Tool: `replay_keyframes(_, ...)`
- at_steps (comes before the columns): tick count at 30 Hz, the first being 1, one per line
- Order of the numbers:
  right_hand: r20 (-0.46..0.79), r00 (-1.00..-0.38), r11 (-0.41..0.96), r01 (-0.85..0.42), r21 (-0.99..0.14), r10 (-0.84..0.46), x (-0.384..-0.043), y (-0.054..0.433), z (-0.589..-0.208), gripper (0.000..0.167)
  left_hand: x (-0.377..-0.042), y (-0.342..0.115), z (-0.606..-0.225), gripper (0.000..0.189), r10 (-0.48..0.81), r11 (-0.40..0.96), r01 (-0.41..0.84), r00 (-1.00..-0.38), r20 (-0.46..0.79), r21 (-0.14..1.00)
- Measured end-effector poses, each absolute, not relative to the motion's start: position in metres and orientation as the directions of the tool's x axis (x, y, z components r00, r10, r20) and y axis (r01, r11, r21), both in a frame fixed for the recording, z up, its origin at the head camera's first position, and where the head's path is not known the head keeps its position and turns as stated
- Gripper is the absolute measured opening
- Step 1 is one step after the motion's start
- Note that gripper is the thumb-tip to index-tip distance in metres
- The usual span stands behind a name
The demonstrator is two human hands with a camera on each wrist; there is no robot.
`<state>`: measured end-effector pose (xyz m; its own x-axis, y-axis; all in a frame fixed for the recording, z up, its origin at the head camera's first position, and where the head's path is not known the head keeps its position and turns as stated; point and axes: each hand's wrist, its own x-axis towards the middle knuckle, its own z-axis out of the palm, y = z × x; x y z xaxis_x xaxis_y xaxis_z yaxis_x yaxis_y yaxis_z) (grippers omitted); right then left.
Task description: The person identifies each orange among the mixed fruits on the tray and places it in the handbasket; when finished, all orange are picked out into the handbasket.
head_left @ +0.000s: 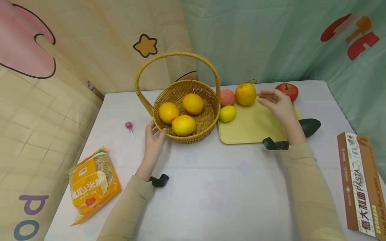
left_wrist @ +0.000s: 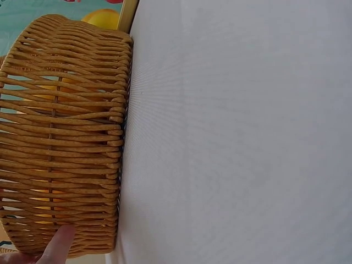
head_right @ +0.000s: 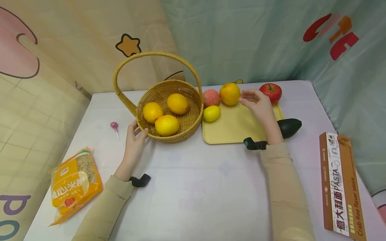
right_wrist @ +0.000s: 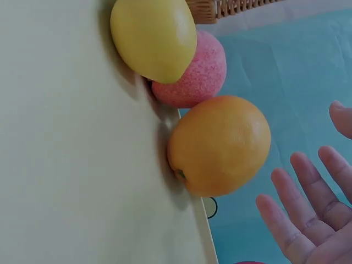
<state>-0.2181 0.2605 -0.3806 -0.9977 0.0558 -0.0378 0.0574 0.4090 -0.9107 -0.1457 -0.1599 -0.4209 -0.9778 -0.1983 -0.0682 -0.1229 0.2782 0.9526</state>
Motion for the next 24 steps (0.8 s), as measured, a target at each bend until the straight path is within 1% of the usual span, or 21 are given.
replay_keyframes(4,-0.084,-0.994,0.42,0.106,-0.901,0.072,-0.231,0.259,-0.378,0.063,-0.145,-0.162,-0.421,0.065,-0.204,0.254,-0.124,-0.976,-0.073,0.959)
replay_keyframes(7,-0.12,-0.991,0.444,0.13,-0.886,0.052,-0.243,0.256,-0.378,0.071,-0.144,-0.163,-0.421,0.065,-0.205,0.241,-0.126,-0.976,-0.077,0.962)
replay_keyframes(15,-0.223,-0.975,0.542,0.182,-0.82,-0.009,-0.271,0.245,-0.389,0.096,-0.144,-0.16,-0.421,0.066,-0.205,0.266,-0.117,-0.977,-0.063,0.957)
replay_keyframes(24,-0.222,-0.975,0.574,0.165,-0.802,-0.03,-0.279,0.237,-0.398,0.1,-0.145,-0.16,-0.421,0.066,-0.203,0.272,-0.115,-0.977,-0.06,0.955)
